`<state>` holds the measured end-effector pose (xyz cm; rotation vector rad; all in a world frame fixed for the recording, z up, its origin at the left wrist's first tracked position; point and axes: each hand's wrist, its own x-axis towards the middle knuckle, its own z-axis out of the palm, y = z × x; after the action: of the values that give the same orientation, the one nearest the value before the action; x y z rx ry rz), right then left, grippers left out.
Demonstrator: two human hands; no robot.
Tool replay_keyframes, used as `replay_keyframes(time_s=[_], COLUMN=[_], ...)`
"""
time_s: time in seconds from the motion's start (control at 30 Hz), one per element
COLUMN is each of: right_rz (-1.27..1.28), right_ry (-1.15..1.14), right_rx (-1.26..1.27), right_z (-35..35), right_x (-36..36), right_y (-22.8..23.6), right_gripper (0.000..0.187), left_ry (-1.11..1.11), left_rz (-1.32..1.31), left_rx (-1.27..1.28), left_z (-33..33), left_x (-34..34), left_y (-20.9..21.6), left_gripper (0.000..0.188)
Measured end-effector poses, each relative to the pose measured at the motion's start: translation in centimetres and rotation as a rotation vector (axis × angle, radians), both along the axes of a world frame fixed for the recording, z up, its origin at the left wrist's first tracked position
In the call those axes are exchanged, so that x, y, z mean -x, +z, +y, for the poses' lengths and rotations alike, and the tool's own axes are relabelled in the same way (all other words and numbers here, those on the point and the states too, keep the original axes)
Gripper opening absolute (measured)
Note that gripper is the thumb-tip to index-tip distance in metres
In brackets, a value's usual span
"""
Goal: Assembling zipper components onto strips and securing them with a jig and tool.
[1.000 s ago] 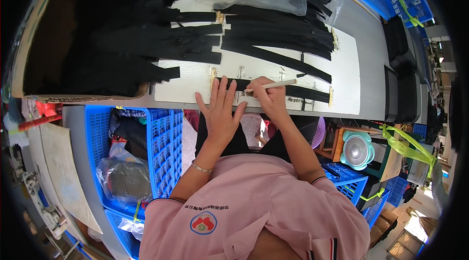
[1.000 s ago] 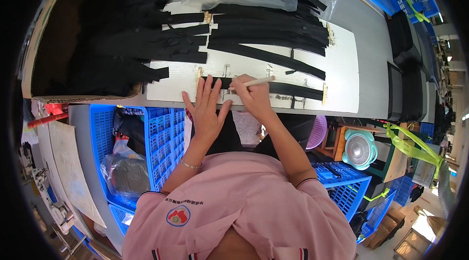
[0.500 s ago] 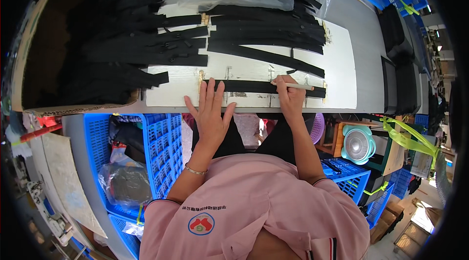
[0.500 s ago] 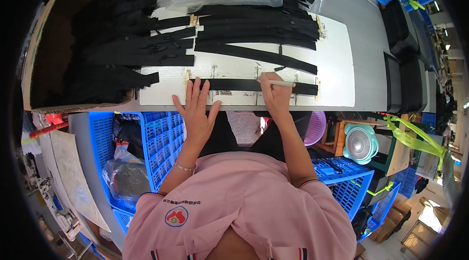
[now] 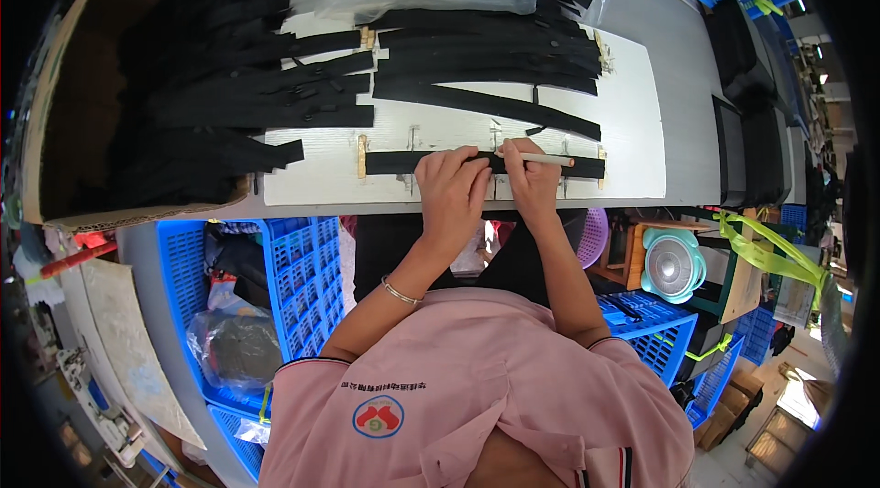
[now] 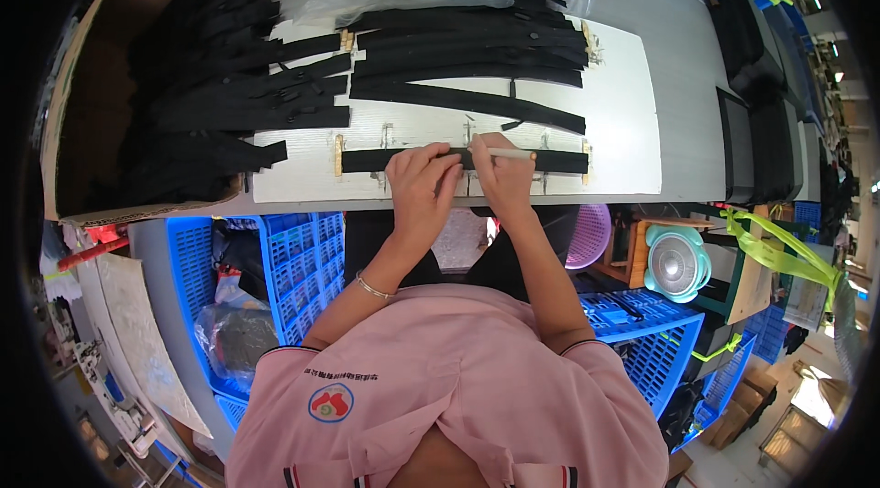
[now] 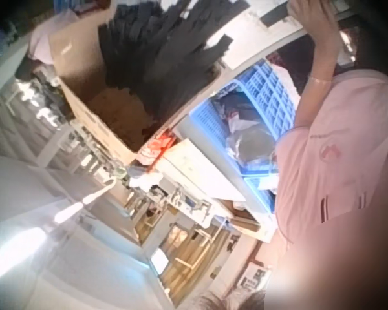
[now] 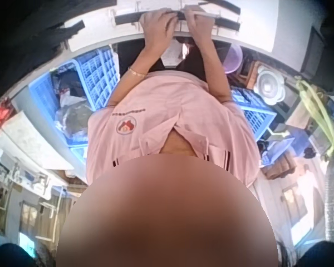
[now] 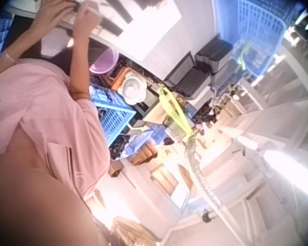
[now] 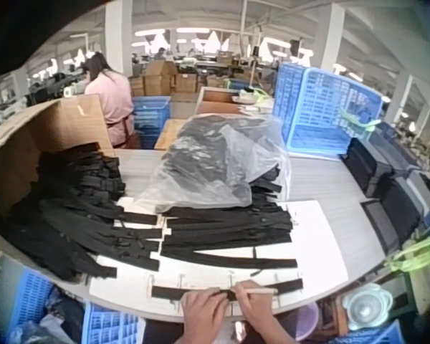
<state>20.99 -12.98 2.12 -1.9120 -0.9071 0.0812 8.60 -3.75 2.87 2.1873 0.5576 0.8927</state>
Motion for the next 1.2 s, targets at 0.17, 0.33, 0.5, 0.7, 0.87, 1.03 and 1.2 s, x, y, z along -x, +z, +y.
replay_keyframes(time_s=[0.17,0.33,0.5,0.7,0.87,1.03,1.2], right_rz=[0.108,0.036,-0.032,0.089,0.309,0.293,0.280], right_ry=[-0.019,0.095,0.125,0.114,-0.166,-0.255,-0.220], right_rx=[-0.075,-0.082,-0.064,-0.087,-0.273,-0.216,-0.221], right_z=[-0.1,-0.5,-0.5,-2.1,-6.0,-8.4,-8.6], right_x=[0.0,-0.3,-0.6,-0.3,-2.7,-5.9,-6.1], right_y=[0.4,0.5,0.0,0.7,2.5,0.9,0.0], right_gripper=[0.023,0.027,0.025,0.024,0.028,0.027,0.026], left_ry=[0.034,0.042,0.038,0.028,0.029,0.028,-0.014], left_rz=[0.011,0.007,0.024,0.030,0.063,0.079,0.067], left_rx=[-0.079,-0.093,-0.082,-0.087,-0.101,-0.133,-0.117], left_z=[0.0,-0.1,-0.2,-0.2,-0.1,-0.3,-1.9], left_x=[-0.4,-0.5,-0.6,-0.6,-0.5,-0.7,-2.9], left_y=[-0.4,-0.4,-0.4,-0.6,-0.6,-0.4,0.0], left_gripper=[0.014,0.015,0.015,0.014,0.014,0.014,0.013])
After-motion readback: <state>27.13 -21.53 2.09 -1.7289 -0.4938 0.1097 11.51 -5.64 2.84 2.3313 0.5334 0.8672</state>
